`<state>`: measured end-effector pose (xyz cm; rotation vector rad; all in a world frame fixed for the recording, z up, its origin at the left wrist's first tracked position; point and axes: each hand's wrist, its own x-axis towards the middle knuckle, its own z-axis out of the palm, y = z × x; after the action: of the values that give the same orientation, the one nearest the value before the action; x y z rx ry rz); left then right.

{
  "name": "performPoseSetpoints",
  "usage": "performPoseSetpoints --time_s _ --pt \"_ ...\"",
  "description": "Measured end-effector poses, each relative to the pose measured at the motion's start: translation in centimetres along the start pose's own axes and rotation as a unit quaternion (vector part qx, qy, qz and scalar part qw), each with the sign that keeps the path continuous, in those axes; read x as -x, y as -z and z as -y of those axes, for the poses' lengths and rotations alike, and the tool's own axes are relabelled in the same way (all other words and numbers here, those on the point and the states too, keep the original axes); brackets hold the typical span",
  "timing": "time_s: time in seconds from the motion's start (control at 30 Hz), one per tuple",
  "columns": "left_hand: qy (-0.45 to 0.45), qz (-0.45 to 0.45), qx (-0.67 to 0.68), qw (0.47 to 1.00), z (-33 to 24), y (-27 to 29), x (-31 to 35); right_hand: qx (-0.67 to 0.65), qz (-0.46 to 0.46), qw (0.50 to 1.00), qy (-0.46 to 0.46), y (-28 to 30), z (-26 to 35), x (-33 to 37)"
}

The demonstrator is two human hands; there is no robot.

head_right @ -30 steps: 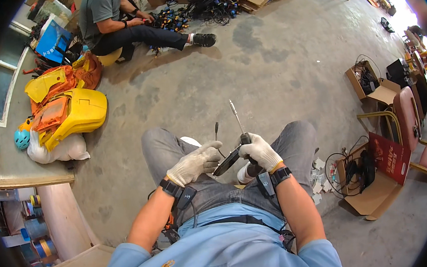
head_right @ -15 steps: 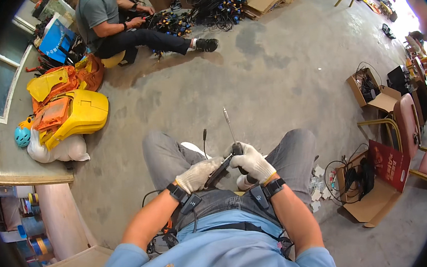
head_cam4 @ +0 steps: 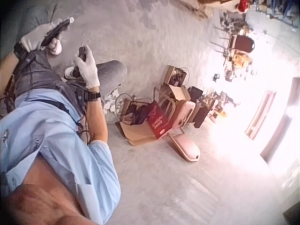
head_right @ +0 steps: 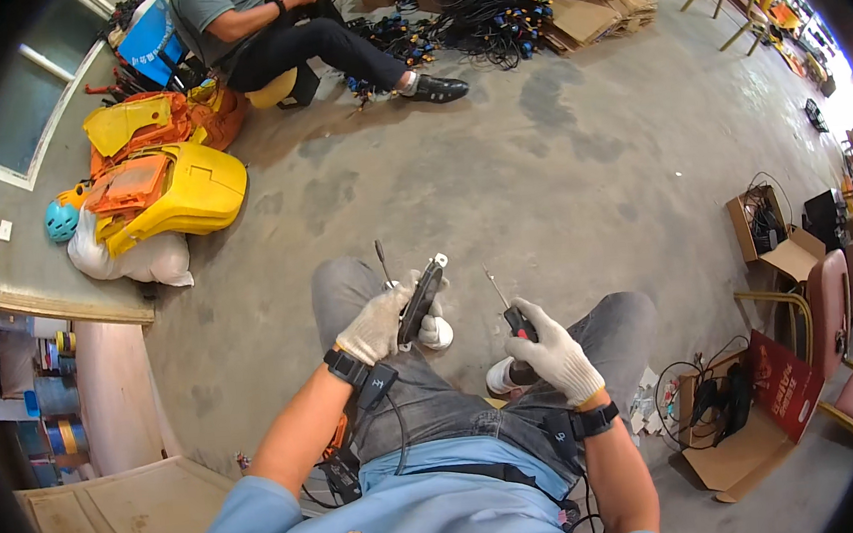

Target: The person uses a screwdriver to remove screws from a white metal plate attached to a black plastic housing and then holds the detached plate.

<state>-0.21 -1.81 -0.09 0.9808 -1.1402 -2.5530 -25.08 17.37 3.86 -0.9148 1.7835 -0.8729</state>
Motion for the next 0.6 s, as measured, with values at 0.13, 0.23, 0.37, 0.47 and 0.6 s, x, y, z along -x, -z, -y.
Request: performPoseSetpoints --time_s 0.13,0.23,0.37,0.47,0.6 --pt "0.007 0.012 0.118 0.993 0.0 0.9 -0.1 -0.074 0.003 0.997 -0.034 0.6 1.1 1.3" --pt "0.012 0.024 0.124 0.992 0.2 1.1 -0.5 -0.183 0.013 0.981 -0.066 1.2 2.3 2.5" --pt "0.007 0.002 0.131 0.991 0.3 0.9 -0.8 -0.260 0.032 0.962 -0.081 2.2 3.4 3.7" --pt "0.014 -0.010 0.125 0.992 0.1 0.7 -0.7 -0.330 0.058 0.935 -0.113 2.2 3.5 3.7" --pt "0.019 0.000 0.117 0.993 0.0 0.6 -0.7 -0.347 0.083 0.924 -0.139 1.7 2.7 3.4"
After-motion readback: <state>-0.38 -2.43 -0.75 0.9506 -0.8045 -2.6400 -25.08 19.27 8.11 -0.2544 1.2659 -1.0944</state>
